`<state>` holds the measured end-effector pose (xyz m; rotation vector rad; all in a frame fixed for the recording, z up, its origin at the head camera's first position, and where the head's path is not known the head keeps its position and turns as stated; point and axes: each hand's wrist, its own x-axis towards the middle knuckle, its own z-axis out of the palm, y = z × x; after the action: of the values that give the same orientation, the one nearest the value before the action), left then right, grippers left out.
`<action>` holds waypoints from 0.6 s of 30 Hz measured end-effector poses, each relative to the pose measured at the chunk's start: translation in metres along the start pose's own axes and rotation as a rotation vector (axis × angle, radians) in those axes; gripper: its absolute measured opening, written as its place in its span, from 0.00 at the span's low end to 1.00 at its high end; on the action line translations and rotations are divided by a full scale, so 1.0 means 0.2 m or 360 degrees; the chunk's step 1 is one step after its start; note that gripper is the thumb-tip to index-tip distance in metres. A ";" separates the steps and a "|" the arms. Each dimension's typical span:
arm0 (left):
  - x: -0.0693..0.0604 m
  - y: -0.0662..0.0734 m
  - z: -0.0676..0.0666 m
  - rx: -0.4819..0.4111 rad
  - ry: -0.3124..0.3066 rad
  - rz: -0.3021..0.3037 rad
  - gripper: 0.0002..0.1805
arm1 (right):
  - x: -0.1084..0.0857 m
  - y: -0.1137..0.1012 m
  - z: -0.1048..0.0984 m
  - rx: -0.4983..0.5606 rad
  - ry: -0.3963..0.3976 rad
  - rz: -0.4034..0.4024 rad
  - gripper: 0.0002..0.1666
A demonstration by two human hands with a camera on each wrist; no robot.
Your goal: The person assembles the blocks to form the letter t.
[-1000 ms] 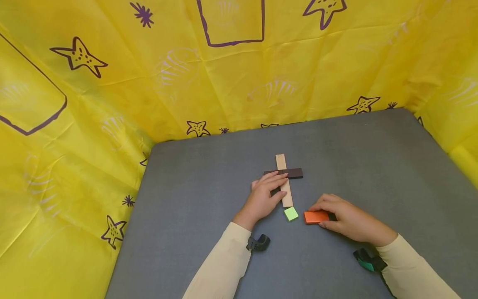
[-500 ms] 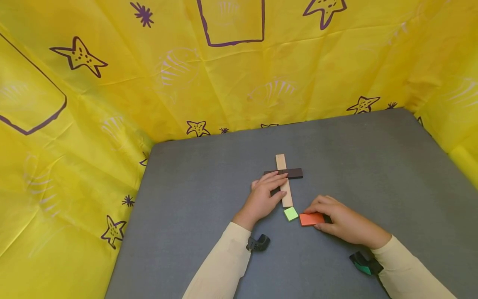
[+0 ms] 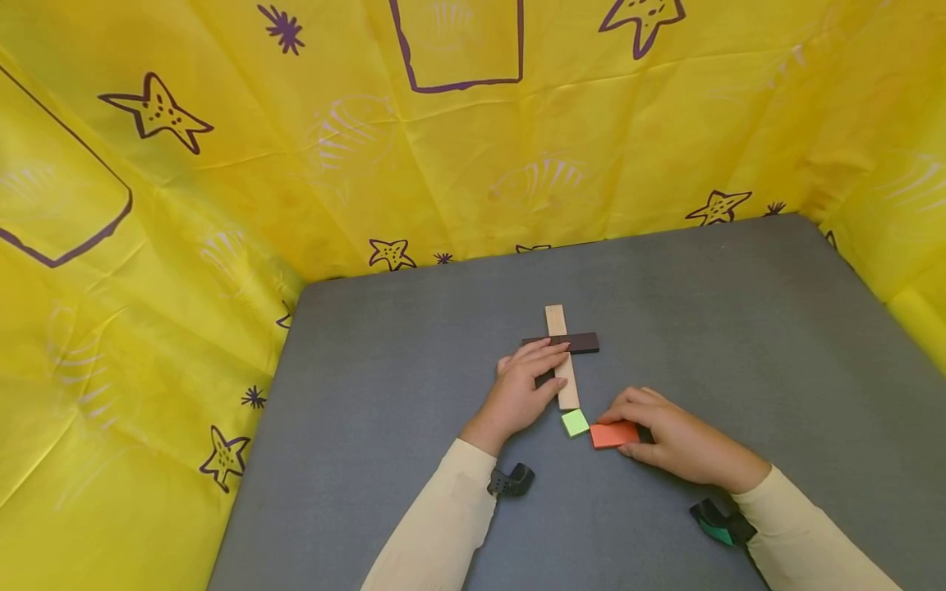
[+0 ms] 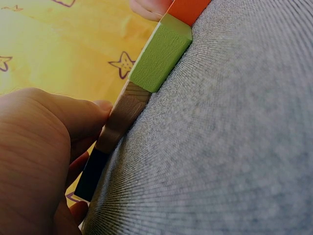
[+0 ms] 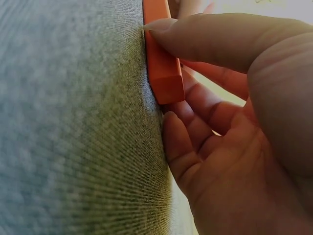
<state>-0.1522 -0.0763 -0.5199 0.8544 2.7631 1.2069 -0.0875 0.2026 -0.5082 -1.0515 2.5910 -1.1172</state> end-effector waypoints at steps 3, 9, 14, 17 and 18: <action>0.00 0.00 0.00 0.0005 -0.0002 0.0000 0.25 | 0.00 0.00 0.00 0.0003 0.0019 -0.0033 0.21; 0.00 -0.01 0.00 0.0037 0.0000 0.0011 0.25 | 0.00 0.02 0.01 0.0042 0.0064 -0.0087 0.19; 0.00 -0.01 0.01 0.0033 0.0037 0.0053 0.25 | -0.01 0.03 -0.01 0.0085 0.0115 -0.0064 0.20; 0.00 -0.02 0.01 0.0008 0.0118 0.0110 0.25 | -0.01 0.04 -0.03 0.0126 0.0158 -0.0046 0.21; 0.00 -0.02 0.00 -0.0009 0.0155 0.0127 0.24 | -0.02 0.04 -0.04 0.0132 0.0171 -0.0039 0.21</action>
<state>-0.1541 -0.0780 -0.5229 0.9389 2.8246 1.3028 -0.0921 0.2130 -0.5075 -1.0355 2.5929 -1.3098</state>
